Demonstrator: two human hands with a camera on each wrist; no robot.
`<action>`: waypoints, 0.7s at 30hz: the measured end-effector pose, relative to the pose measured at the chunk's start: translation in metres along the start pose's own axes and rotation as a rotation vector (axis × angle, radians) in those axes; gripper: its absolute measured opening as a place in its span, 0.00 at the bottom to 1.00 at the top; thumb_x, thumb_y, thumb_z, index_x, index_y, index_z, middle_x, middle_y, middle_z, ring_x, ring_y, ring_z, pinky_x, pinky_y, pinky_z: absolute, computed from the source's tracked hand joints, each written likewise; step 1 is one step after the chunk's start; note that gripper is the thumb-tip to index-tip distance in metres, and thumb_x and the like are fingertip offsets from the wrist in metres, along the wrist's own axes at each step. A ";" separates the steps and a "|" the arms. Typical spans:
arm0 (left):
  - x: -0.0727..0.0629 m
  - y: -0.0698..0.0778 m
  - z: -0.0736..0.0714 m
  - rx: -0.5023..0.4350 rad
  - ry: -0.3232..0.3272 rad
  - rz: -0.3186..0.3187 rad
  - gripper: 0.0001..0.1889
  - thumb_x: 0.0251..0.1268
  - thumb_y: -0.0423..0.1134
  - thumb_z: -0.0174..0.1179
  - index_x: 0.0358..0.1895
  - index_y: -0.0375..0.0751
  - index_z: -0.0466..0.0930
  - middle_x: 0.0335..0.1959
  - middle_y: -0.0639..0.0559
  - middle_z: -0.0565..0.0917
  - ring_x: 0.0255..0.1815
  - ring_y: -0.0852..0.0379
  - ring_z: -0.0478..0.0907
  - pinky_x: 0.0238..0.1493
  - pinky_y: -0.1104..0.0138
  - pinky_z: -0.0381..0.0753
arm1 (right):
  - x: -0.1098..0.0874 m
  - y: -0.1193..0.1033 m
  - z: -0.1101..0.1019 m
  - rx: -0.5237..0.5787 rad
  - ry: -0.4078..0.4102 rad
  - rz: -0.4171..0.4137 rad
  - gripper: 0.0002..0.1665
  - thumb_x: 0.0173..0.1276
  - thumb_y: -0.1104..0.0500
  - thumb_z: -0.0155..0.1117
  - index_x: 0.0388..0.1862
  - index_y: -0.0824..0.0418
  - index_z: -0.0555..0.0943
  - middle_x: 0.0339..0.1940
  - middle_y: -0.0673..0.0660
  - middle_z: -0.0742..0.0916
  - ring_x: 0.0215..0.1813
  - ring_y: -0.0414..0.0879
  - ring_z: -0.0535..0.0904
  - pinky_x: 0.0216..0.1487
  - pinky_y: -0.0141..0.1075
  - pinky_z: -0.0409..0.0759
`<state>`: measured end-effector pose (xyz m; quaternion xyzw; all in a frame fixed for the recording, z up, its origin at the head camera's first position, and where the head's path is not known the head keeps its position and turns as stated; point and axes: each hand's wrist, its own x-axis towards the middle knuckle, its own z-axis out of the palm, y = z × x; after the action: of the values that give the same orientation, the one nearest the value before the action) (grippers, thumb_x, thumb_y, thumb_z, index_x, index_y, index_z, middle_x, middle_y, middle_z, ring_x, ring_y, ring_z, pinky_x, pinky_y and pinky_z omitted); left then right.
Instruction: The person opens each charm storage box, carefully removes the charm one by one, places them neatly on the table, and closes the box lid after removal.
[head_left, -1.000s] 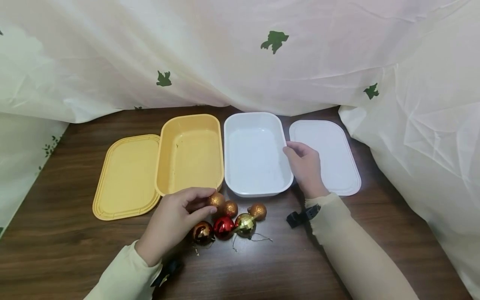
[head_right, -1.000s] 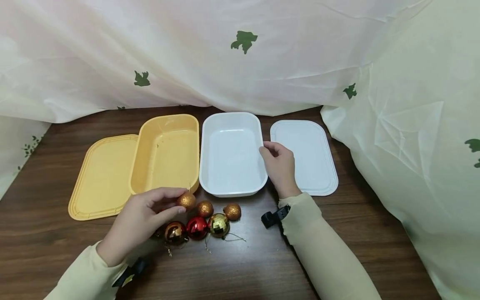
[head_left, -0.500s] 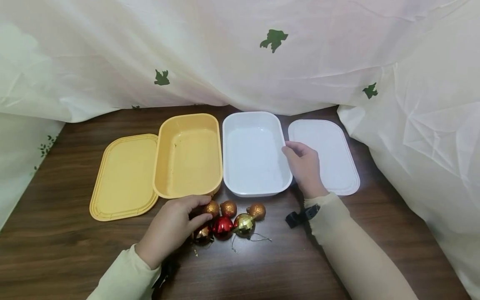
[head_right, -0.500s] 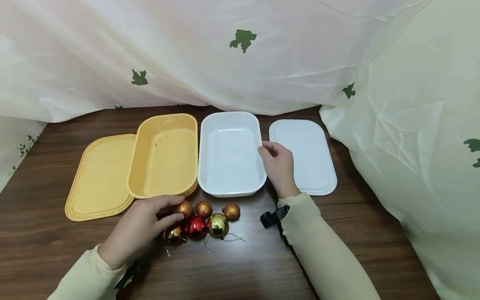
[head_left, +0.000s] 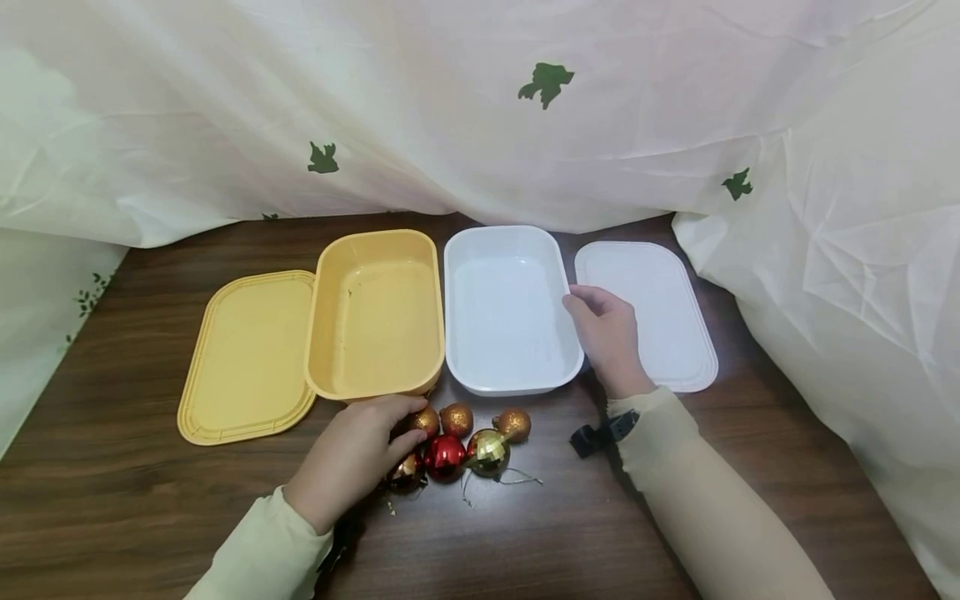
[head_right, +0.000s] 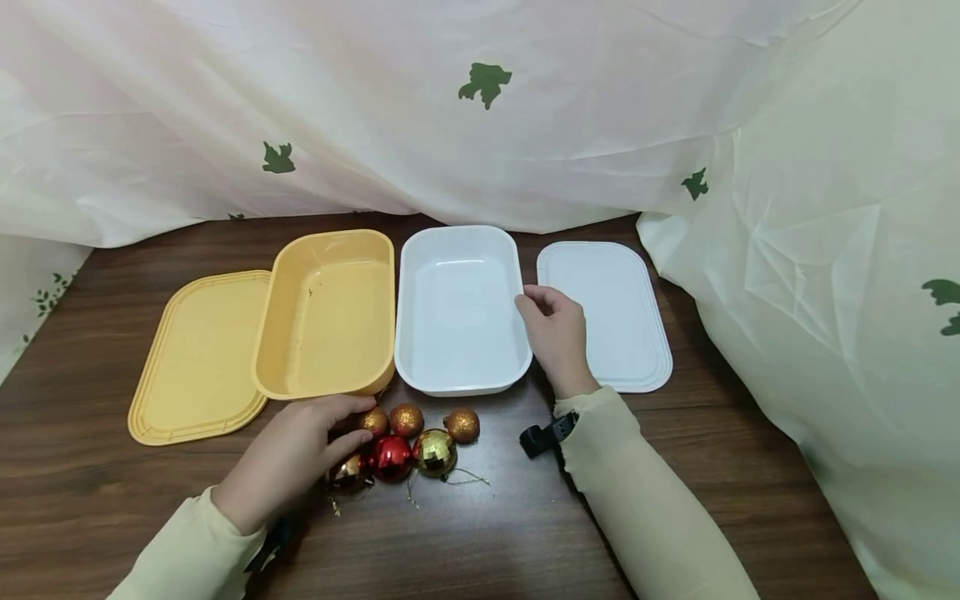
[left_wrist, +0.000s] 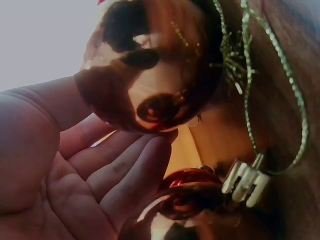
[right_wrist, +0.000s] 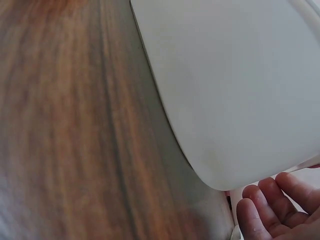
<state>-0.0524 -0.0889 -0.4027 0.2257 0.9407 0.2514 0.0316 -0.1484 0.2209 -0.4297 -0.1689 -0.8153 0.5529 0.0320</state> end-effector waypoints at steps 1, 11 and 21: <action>0.000 0.000 0.000 0.003 -0.005 0.001 0.15 0.61 0.37 0.71 0.51 0.39 0.86 0.49 0.49 0.88 0.51 0.50 0.85 0.55 0.54 0.82 | 0.000 0.000 0.000 0.000 -0.001 0.002 0.26 0.73 0.47 0.59 0.63 0.59 0.81 0.63 0.58 0.83 0.67 0.50 0.76 0.66 0.46 0.75; 0.000 0.002 0.002 0.037 -0.001 0.028 0.15 0.61 0.36 0.72 0.51 0.39 0.85 0.49 0.49 0.87 0.51 0.50 0.84 0.56 0.55 0.82 | -0.002 -0.001 0.001 -0.008 0.007 0.006 0.26 0.73 0.47 0.59 0.63 0.59 0.81 0.63 0.58 0.83 0.66 0.50 0.77 0.66 0.46 0.76; -0.006 0.006 -0.005 -0.020 0.086 0.009 0.19 0.58 0.40 0.74 0.52 0.40 0.86 0.49 0.50 0.88 0.50 0.53 0.85 0.53 0.57 0.84 | -0.001 0.000 0.000 -0.013 0.012 -0.003 0.25 0.73 0.47 0.59 0.62 0.58 0.82 0.62 0.57 0.83 0.64 0.50 0.78 0.64 0.46 0.78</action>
<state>-0.0456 -0.0894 -0.3960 0.2186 0.9376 0.2703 -0.0078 -0.1476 0.2205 -0.4299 -0.1713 -0.8189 0.5466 0.0365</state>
